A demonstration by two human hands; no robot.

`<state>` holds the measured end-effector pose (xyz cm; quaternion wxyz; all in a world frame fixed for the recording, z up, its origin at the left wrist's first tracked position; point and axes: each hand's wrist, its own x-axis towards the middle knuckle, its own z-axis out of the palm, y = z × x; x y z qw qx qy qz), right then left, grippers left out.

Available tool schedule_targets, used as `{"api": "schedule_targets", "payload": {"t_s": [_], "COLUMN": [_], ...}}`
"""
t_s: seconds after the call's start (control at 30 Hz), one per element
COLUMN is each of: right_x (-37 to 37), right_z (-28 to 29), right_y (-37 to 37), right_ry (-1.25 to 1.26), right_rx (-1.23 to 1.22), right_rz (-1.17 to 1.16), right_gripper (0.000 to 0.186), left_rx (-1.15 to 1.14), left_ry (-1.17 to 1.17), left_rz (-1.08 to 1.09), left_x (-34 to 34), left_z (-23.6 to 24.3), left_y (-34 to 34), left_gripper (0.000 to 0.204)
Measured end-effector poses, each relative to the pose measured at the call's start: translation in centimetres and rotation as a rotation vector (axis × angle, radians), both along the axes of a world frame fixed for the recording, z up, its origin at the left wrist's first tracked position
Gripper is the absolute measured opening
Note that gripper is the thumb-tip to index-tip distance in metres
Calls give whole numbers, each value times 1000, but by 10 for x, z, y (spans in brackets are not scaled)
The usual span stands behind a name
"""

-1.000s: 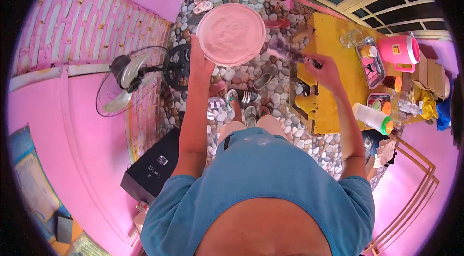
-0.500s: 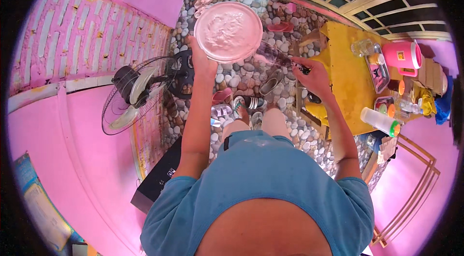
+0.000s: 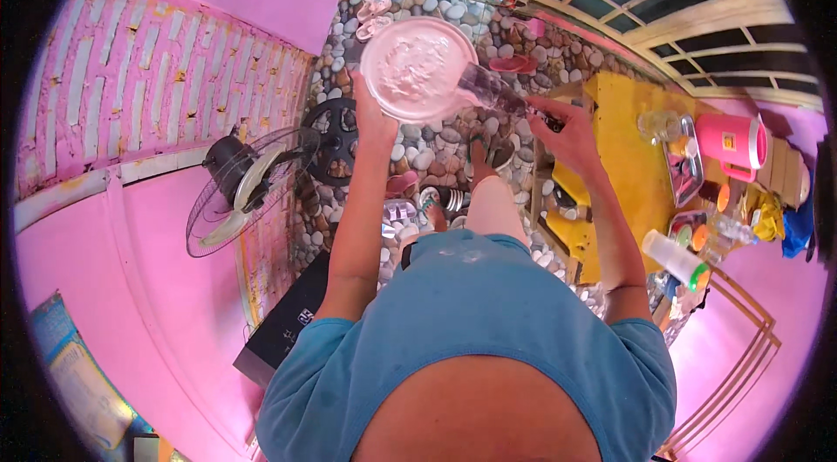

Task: The person holds a plate of white compound in one hand and uses a putty knife to spread the compound across a pink wall.

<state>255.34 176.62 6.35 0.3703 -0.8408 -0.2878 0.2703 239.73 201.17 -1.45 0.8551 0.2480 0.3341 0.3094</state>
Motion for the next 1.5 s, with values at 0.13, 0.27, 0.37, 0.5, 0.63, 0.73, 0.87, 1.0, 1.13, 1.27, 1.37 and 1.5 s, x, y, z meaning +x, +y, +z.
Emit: {"api": "schedule_targets", "payload": {"t_s": [0.13,0.27,0.37,0.5,0.63,0.73,0.87,1.0,1.13,1.27,1.37,1.5], "right_x": [59,114,150,187,209,220,228,226,228,220,202,171], "right_z": [2,-1,-10,-18,-16,1,32,47,50,60,65,69], "right_y": [35,46,52,50,48,47,49,68,99,127,156,195], "right_ry": [-695,-751,-754,-777,-794,-805,-763,-371,-564,-680,-748,-713], "right_rx": [103,311,353,340,320,338,273,204,208,38,-61,-10], "right_rz": [293,292,303,303,316,341,422,316,361,386,365,354], "right_gripper": [32,37,43,51,53,52,49,40,42,41,40,36], "left_rx": [-83,-170,-150,-142,-70,-41,-45,-108,-135,-96,12,-75], "left_ry": [-36,-40,-52,-36,-22,-53,-57,-109,-96,-142,-82,-131], "left_rz": [-42,29,53,78,34,23,21,9,25,8,-5,20], "left_x": [44,90,125,154,162,161,158,154,151,151,149,143], "left_z": [-11,-3,13,34,49,53,47,32,28,42,51,45], "left_y": [-6,-6,3,20,35,43,46,51,60,85,114,159], "left_gripper": [58,58,58,57,60,60,59,59,59,58,61,64]}}
